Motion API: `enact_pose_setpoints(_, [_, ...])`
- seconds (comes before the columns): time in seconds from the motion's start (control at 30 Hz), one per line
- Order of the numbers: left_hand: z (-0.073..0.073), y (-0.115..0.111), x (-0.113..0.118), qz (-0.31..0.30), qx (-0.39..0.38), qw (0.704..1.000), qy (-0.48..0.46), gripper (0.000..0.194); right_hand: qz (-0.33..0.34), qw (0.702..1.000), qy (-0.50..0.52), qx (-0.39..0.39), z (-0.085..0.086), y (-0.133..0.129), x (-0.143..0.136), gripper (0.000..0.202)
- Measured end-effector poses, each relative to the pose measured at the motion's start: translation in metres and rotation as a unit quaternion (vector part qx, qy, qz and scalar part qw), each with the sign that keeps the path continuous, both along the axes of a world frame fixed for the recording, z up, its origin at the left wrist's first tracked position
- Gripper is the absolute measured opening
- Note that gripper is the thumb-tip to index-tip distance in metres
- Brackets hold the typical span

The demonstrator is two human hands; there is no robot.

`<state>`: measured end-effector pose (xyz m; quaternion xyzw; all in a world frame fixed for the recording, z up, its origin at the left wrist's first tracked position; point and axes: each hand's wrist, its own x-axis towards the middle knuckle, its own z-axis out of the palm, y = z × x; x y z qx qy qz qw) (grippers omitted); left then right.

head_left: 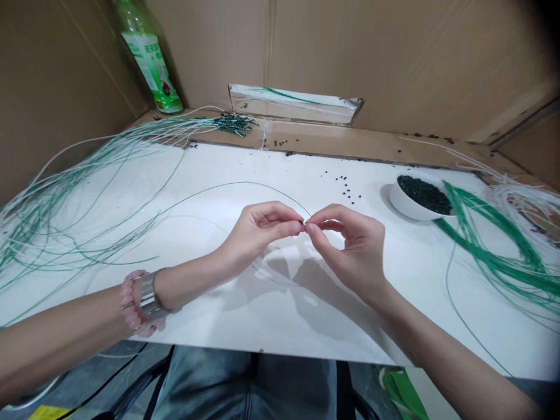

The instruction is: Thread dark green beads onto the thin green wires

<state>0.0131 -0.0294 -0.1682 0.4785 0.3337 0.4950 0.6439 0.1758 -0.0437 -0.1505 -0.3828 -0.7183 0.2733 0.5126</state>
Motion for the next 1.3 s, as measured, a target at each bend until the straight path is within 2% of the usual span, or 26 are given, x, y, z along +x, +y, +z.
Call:
enact_pose_setpoints(0.23, [-0.0001, -0.0008, 0.0016, -0.002, -0.005, 1.0, -0.009, 0.008, 0.0, 1.0, -0.009, 0.021, -0.0008, 0.0003, 0.0003, 0.01])
enact_pose_setpoints(0.47, [-0.003, 0.0, 0.0005, -0.006, 0.025, 1.0, -0.003, 0.006, -0.008, 0.999, -0.022, 0.033, -0.0012, -0.0008, -0.0001, 0.01])
enact_pose_setpoints(0.73, [-0.0013, 0.0, -0.0014, 0.017, 0.069, 0.997, 0.043, 0.007, -0.044, 0.992, -0.067, 0.102, -0.0007, -0.0005, -0.0019, 0.013])
enact_pose_setpoints(0.9, [0.0004, -0.001, -0.001, 0.021, 0.075, 0.995, 0.067, 0.007, -0.038, 0.987, -0.079, 0.136, -0.0015, 0.0005, -0.0009, 0.013])
enact_pose_setpoints(1.07, [0.0, -0.0005, -0.0013, 0.034, 0.075, 0.994, 0.075, 0.006, -0.024, 0.991, -0.067, 0.114, -0.0036, 0.0013, -0.0002, 0.011])
enact_pose_setpoints(1.3, [0.0025, -0.0015, -0.0009, 0.039, 0.063, 0.995, 0.064, 0.005, -0.037, 0.994, -0.032, 0.101, -0.0064, 0.0012, 0.0008, 0.009])
